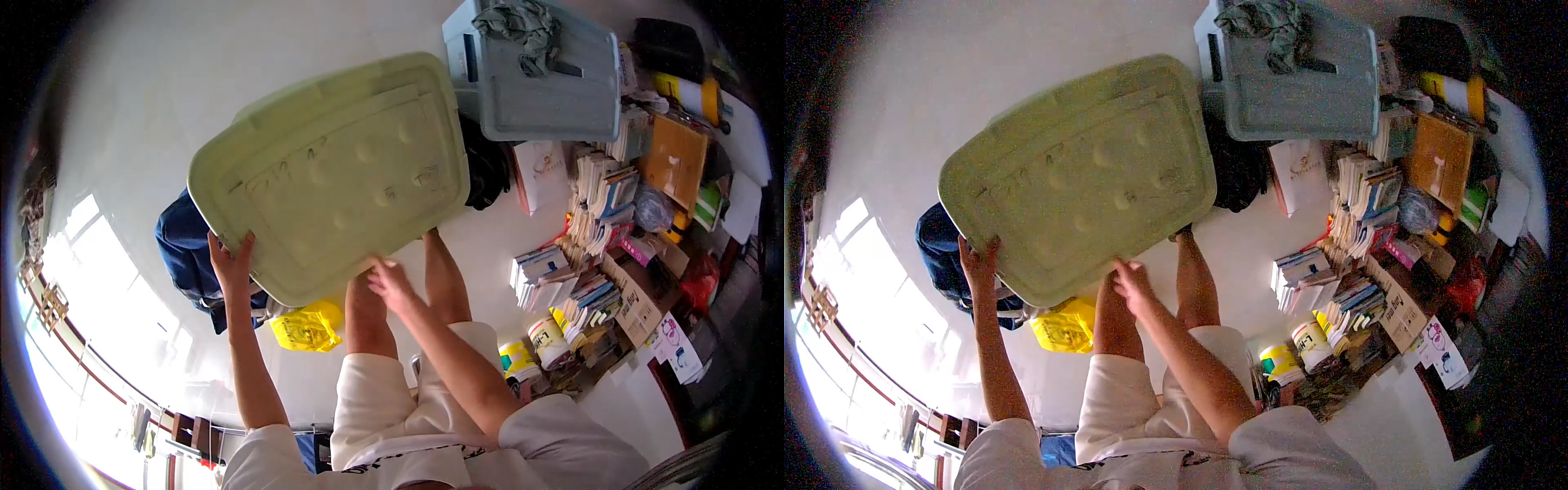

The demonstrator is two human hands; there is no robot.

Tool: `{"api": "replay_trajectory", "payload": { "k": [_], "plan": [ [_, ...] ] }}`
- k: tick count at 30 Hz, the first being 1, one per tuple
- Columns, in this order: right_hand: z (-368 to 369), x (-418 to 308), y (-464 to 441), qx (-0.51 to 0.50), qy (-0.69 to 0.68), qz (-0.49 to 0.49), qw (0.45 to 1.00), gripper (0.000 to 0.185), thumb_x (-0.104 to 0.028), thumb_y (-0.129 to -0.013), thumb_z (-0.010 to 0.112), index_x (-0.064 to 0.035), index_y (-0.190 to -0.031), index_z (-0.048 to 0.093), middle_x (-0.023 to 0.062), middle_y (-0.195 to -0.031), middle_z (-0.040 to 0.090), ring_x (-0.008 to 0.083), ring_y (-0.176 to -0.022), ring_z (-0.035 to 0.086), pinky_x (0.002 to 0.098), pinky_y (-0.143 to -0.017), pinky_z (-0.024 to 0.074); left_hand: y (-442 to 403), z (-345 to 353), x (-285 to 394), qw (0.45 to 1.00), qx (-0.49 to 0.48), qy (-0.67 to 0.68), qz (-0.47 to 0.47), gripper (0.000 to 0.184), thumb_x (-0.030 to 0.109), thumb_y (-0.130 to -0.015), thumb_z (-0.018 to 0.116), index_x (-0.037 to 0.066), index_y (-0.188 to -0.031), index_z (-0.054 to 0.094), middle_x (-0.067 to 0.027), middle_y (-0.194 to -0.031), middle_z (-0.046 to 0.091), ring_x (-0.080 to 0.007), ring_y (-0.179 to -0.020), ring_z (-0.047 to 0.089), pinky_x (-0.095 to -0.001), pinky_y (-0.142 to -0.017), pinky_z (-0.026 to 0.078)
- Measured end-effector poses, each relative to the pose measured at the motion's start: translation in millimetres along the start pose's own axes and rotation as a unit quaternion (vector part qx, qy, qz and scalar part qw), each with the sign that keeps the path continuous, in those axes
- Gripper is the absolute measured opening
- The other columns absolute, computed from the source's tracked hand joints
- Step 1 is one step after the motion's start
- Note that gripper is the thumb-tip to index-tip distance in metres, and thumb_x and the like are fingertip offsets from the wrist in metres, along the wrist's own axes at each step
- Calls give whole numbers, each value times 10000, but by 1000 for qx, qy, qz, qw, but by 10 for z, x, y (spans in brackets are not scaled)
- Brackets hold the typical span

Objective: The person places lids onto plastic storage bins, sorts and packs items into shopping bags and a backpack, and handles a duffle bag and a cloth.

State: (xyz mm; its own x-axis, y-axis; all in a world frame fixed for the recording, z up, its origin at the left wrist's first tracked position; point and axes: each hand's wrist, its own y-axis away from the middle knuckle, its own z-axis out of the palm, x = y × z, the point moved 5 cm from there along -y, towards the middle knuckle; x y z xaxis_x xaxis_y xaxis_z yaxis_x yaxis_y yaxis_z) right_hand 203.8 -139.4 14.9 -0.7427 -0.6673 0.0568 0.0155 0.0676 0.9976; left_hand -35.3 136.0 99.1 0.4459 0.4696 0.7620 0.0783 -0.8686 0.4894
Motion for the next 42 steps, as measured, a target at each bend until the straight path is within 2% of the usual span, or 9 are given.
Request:
{"api": "replay_trajectory", "payload": {
  "k": [3,4,10,12,13,18,19,35,42],
  "plan": [
    [-699,-1071,97,308,158,-280,895,562,-351,-995,504,55,-1372,411,240,-1280,504,364,-1228,479,456,-1008,394,-153,148,79,999,-5,-41,2,533,94,-866,734,70,-1317,451,-142,-1104,682,-186,-979,651,-308,-838,524],
    [-930,-1450,-107,361,327,-467,738,506,-306,-995,515,47,-1348,432,253,-1258,506,387,-1236,452,453,-1049,347,-190,190,57,999,-9,-41,1,533,94,-866,734,70,-1317,451,-142,-1104,682,-186,-979,651,-308,-838,524],
    [-736,-3128,-389,344,407,-576,620,545,-362,-990,533,31,-1357,443,266,-1280,498,417,-1193,497,509,-998,418,-332,375,-112,998,-65,10,-4,538,175,-903,709,25,-1344,441,-136,-1201,643,-185,-1077,605,-326,-914,488],
    [-800,-3317,-805,313,384,-592,636,502,-351,-997,521,19,-1332,459,255,-1236,544,417,-1149,529,487,-951,434,-283,443,-200,993,-81,69,-53,575,315,-971,610,53,-1433,391,-126,-1381,527,-246,-1242,509,-412,-1031,434],
    [-790,-3350,-888,281,364,-609,647,460,-339,-1005,510,7,-1306,474,245,-1191,590,417,-1104,561,465,-905,450,-151,536,-512,930,-82,310,-180,664,543,-995,433,52,-1440,398,-118,-1399,508,-237,-1303,452,-415,-1096,352],
    [-803,-3331,-922,274,381,-553,688,472,-349,-1032,451,-3,-1352,447,251,-1212,596,416,-1080,592,479,-897,482,1013,875,-1498,792,-197,451,-360,640,539,-964,469,103,-1431,422,-125,-1419,492,-299,-1310,456,-450,-1110,351],
    [-795,-3309,-896,273,384,-541,697,458,-345,-1035,447,-4,-1340,456,248,-1210,600,417,-1076,596,486,-876,486,1211,1055,-1344,669,-252,569,-407,626,526,-952,494,121,-1425,431,-114,-1411,502,-300,-1305,459,-460,-1112,354],
    [-817,-3265,-952,247,375,-588,672,471,-313,-1032,466,63,-1316,459,286,-1286,547,435,-1182,530,456,-977,427,996,1460,-2431,649,-80,621,-431,475,409,-975,507,122,-1353,514,-86,-1348,562,-295,-1223,527,-464,-1009,481],
    [-785,-3190,-949,289,383,-572,665,458,-310,-1036,452,60,-1306,463,292,-1274,552,446,-1173,532,457,-972,426,565,1396,-2478,711,-151,653,-214,528,416,-994,456,123,-1432,421,-74,-1433,487,-297,-1277,488,-493,-1051,436]
  ]
}}
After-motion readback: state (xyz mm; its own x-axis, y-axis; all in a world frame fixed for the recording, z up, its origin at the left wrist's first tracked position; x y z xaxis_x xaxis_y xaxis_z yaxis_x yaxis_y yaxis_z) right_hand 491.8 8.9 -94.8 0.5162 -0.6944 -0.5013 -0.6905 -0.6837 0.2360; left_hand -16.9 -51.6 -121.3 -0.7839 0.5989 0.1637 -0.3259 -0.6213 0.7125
